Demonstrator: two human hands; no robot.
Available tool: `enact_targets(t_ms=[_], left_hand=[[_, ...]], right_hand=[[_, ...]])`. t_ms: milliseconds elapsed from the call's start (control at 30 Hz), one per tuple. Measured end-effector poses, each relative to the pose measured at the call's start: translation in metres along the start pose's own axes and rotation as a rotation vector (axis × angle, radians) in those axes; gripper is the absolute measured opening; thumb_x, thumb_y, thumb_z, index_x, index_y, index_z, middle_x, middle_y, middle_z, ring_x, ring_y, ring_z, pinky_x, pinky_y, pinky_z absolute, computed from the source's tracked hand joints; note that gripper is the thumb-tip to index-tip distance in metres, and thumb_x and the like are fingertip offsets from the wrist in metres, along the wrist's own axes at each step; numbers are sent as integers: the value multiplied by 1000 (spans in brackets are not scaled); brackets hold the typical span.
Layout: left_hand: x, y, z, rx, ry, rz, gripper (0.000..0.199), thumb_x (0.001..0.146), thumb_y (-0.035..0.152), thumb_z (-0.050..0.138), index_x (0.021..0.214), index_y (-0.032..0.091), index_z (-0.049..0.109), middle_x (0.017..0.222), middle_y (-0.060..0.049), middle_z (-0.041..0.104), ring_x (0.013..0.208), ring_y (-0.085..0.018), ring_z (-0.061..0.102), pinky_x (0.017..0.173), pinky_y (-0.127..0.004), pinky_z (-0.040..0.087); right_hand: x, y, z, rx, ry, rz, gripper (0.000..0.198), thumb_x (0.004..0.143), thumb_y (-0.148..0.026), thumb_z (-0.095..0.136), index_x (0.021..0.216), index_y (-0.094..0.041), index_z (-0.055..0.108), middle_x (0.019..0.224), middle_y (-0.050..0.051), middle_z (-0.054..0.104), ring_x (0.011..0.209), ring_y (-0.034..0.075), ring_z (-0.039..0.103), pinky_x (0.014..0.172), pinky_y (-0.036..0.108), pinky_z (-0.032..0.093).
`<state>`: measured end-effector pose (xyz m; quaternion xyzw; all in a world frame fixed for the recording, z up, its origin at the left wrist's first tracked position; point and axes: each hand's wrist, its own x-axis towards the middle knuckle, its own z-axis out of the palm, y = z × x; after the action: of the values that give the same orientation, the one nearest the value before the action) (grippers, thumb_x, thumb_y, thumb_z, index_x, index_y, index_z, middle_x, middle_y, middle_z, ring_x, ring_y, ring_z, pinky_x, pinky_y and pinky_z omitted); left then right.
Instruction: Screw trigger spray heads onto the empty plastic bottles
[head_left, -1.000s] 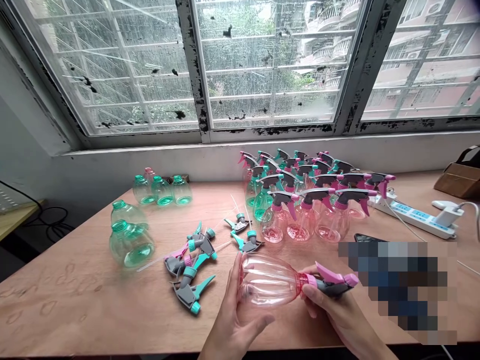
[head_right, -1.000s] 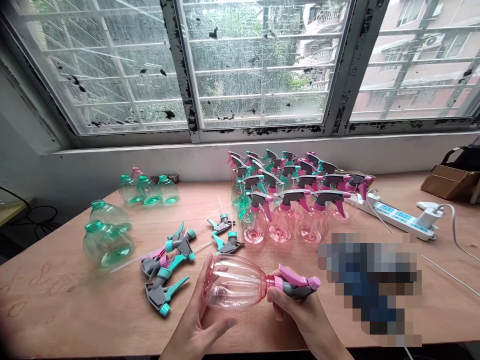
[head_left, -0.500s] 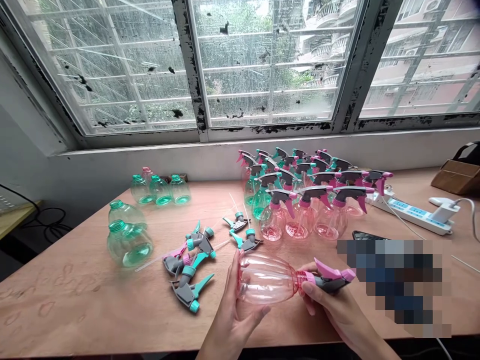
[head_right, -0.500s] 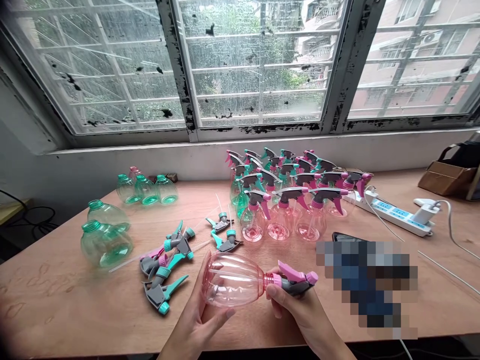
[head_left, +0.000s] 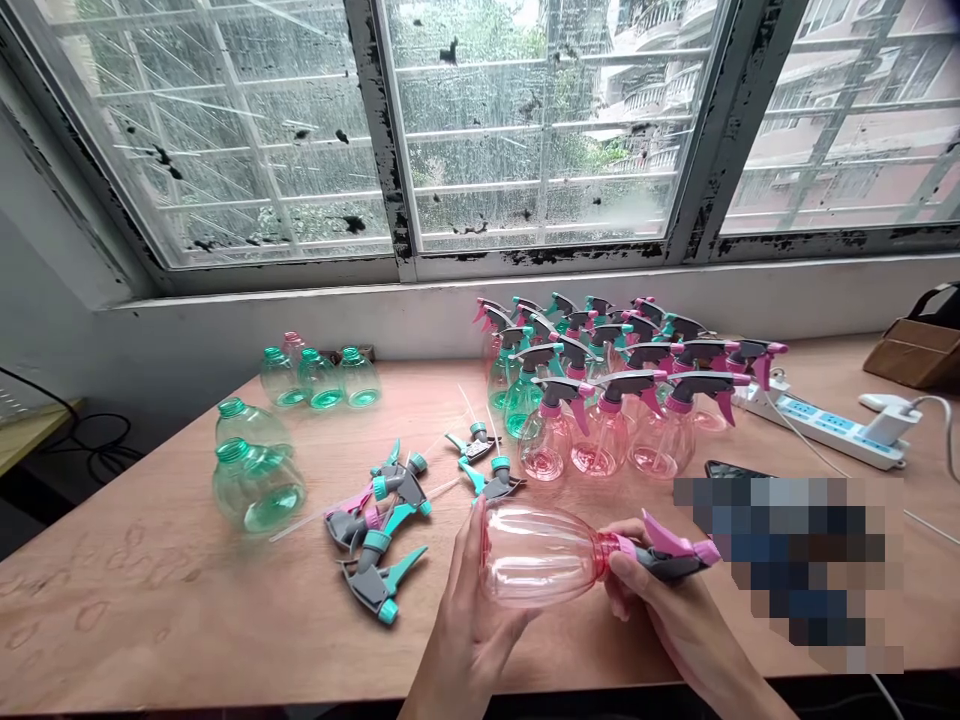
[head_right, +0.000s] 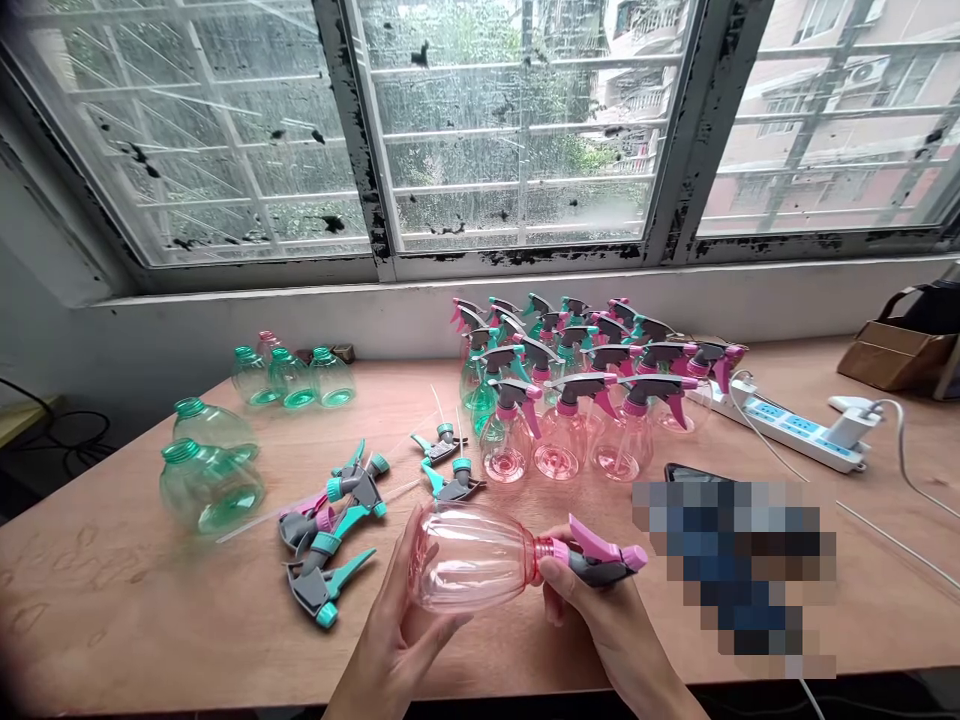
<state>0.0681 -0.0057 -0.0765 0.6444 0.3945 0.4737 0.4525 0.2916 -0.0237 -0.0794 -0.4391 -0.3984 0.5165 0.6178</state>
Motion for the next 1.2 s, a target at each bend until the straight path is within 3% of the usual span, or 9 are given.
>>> enact_targets(t_ms=[133, 200, 300, 500, 700, 833, 1000, 1067, 1200], left_hand=[[-5, -3, -1, -93, -21, -12, 103, 80, 54, 77, 161, 34, 16, 170, -6, 23, 154, -37, 23, 128, -51, 15], [-5, -5, -2, -177, -23, -26, 105, 82, 60, 71, 162, 30, 10, 170, -9, 21, 156, -37, 18, 128, -50, 15], [-3, -2, -3, -192, -41, -30, 93, 88, 56, 68, 161, 28, 17, 169, -11, 22, 156, -37, 17, 128, -50, 15], [-1, 8, -3, -21, -30, -12, 74, 94, 38, 66, 157, 40, 27, 170, -1, 20, 155, -34, 22, 129, -50, 14], [-2, -2, -3, -165, -2, -43, 110, 77, 53, 80, 161, 32, 12, 170, -7, 22, 156, -36, 16, 129, -49, 15], [1, -2, -4, -130, 20, -50, 89, 84, 51, 74, 158, 29, 30, 169, -8, 26, 155, -37, 20, 128, -49, 16], [1, 6, -1, 87, 64, 49, 73, 89, 38, 72, 154, 38, 37, 163, -4, 38, 152, -34, 31, 127, -49, 20], [0, 7, 0, 97, 80, 50, 75, 89, 39, 72, 155, 38, 34, 161, -5, 42, 151, -33, 34, 127, -49, 21], [0, 7, -2, -30, 63, -22, 98, 78, 50, 81, 157, 30, 27, 162, -10, 39, 151, -37, 32, 126, -48, 25]], right_hand=[[-1, 3, -1, -38, -55, -2, 37, 78, -52, 81, 91, -20, 69, 58, -1, 63, 51, 15, 50, 52, 28, 38], [-2, 4, -1, -66, -105, 15, 37, 75, -52, 83, 90, -21, 69, 56, -2, 63, 51, 15, 51, 52, 28, 39], [-2, 4, -2, -92, -118, 15, 34, 77, -50, 82, 89, -21, 70, 55, -2, 63, 51, 16, 51, 54, 28, 39], [0, 3, -2, -31, -79, 4, 33, 82, -51, 77, 89, -19, 71, 58, -1, 63, 50, 15, 50, 53, 28, 38], [-1, 2, 0, -98, -137, 53, 37, 73, -50, 84, 92, -21, 70, 57, -2, 64, 50, 15, 53, 51, 27, 43], [-1, 2, 1, -95, -128, 50, 36, 72, -47, 86, 93, -21, 72, 57, -3, 64, 49, 15, 54, 50, 26, 44], [1, 1, 0, -10, -96, -2, 29, 82, -46, 80, 86, -18, 72, 63, 1, 68, 49, 13, 53, 50, 26, 42], [1, 2, 0, -7, -88, -4, 29, 82, -46, 80, 84, -18, 73, 68, 3, 71, 47, 12, 53, 50, 27, 42], [-2, 3, 1, -68, -108, 25, 32, 73, -44, 88, 88, -20, 74, 59, -1, 65, 48, 12, 52, 48, 25, 42]])
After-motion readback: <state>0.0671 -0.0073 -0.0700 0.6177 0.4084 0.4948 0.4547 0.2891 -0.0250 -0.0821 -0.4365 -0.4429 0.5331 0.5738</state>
